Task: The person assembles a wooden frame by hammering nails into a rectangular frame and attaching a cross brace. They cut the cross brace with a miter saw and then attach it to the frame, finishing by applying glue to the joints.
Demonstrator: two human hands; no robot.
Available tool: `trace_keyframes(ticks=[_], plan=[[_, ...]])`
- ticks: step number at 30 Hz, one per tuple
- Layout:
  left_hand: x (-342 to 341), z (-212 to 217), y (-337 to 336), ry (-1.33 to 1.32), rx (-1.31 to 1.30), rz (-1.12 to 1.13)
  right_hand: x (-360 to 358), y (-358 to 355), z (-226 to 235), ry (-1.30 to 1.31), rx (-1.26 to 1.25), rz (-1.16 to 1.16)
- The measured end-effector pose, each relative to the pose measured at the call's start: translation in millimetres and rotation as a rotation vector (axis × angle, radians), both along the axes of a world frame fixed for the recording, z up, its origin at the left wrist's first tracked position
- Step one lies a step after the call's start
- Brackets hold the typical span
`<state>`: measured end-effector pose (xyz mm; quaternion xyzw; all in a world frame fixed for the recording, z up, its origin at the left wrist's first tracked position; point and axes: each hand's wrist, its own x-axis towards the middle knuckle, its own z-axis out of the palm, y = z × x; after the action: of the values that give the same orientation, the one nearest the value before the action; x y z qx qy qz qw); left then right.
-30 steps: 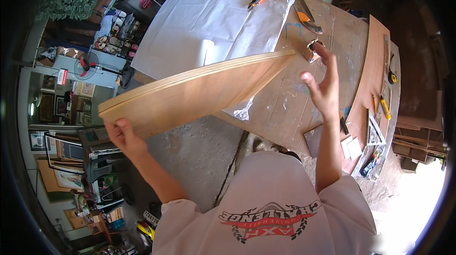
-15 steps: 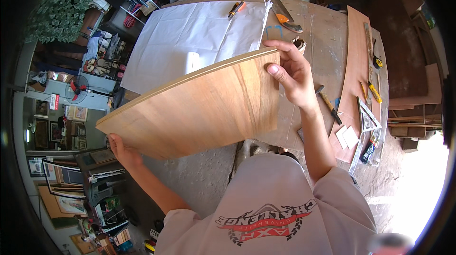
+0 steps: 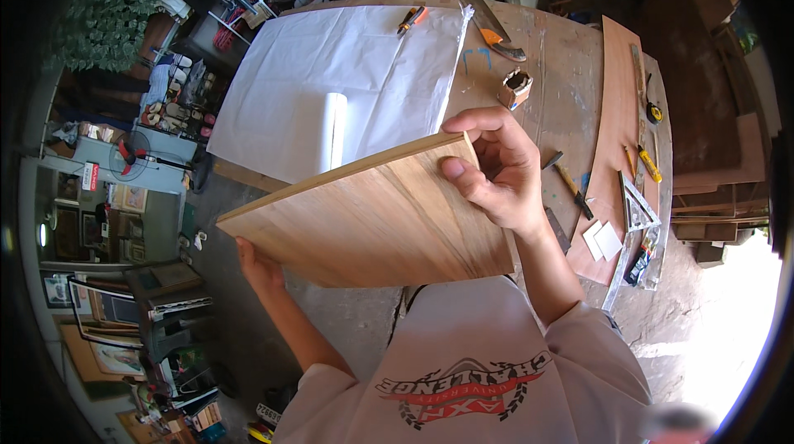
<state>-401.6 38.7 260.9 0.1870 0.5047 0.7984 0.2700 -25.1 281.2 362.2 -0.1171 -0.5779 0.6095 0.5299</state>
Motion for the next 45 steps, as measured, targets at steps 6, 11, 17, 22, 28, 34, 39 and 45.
trace_keyframes(ticks=[6, 11, 17, 22, 28, 34, 39, 45], plan=[[5.5, 3.2, -8.7, 0.070, -0.074, 0.102, 7.0, -6.2, -5.1, 0.054, -0.091, 0.072], [14.2, 3.5, -9.8, 0.059, -0.078, 0.148, 11.7, -7.0, -10.5, 0.053, -0.140, 0.059], [26.1, 18.2, -10.5, 0.111, -0.089, 0.103, 24.0, -2.6, -28.5, 0.090, -0.083, -0.021], [42.3, 36.7, -3.4, 0.249, -0.081, 0.127, 34.7, 0.5, -47.7, 0.131, -0.040, -0.109], [43.5, 51.8, 3.9, 0.323, -0.072, 0.074, 40.1, 4.9, -63.6, 0.128, -0.122, -0.198], [66.7, 53.7, 32.9, 0.277, -0.182, 0.063, 60.8, 27.2, -107.5, 0.098, -0.214, -0.221], [59.4, 7.9, 113.2, 0.253, -0.335, -0.204, 73.6, 41.6, -200.0, -0.026, -0.553, -0.385], [36.8, -84.0, 171.2, 0.120, -0.641, -0.209, 95.2, 68.9, -309.3, -0.309, -0.611, -0.250]])
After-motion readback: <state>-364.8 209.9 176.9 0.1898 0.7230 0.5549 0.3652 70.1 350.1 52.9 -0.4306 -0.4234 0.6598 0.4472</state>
